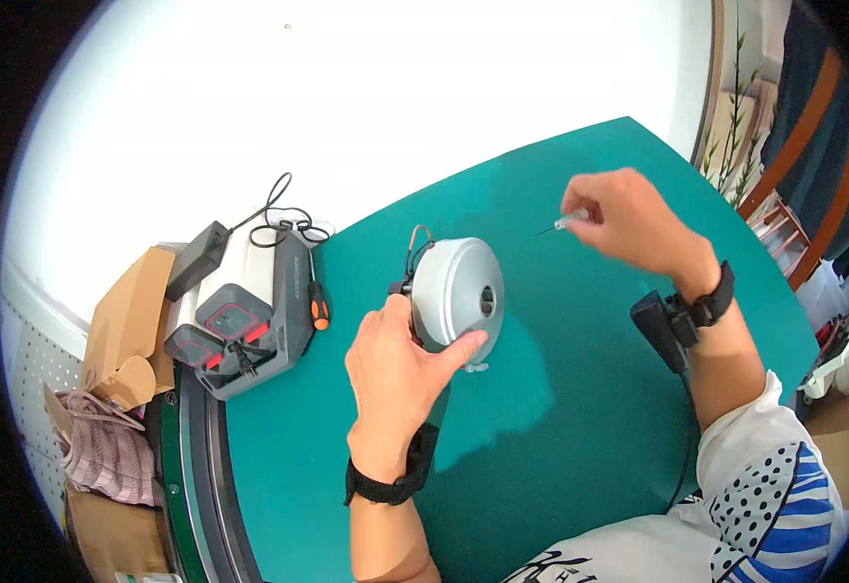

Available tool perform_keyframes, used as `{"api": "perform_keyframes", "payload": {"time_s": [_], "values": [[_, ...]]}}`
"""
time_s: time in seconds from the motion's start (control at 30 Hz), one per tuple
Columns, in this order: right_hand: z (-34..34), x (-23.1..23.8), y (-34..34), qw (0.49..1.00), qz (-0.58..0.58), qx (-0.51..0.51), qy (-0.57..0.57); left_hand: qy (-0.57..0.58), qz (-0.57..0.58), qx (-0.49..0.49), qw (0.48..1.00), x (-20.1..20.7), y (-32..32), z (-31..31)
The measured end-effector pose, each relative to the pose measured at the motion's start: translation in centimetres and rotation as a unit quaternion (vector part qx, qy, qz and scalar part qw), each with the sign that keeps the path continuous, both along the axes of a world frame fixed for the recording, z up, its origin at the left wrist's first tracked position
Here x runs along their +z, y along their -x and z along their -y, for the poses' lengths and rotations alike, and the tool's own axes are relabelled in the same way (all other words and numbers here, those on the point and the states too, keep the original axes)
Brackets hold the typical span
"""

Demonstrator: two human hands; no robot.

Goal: Assembling and inspecting electromechanical motor components on a workbench.

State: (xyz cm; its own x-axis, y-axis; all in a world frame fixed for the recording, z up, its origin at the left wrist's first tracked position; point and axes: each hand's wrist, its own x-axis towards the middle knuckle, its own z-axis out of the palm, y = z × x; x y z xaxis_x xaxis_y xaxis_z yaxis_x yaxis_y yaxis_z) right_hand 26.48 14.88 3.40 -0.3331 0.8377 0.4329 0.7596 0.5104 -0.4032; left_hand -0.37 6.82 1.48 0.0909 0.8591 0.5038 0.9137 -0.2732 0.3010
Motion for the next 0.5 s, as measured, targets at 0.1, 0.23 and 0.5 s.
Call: {"api": "perform_keyframes", "payload": {"time_s": [0.1,0.23,0.5], "values": [[2.9,3.3,0.7,0.987,-0.127,0.079,0.05,0.011,0.015,-0.003,1.0,0.0,0.1,-0.2],[4.1,3.1,3.1,0.961,-0.202,0.187,0.011,0.008,0.033,-0.014,0.999,-0.3,0.1,-0.4],[4.1,2.0,4.3,0.975,-0.076,0.203,-0.055,0.013,0.032,-0.012,0.999,-0.1,0.3,-0.4]]}}
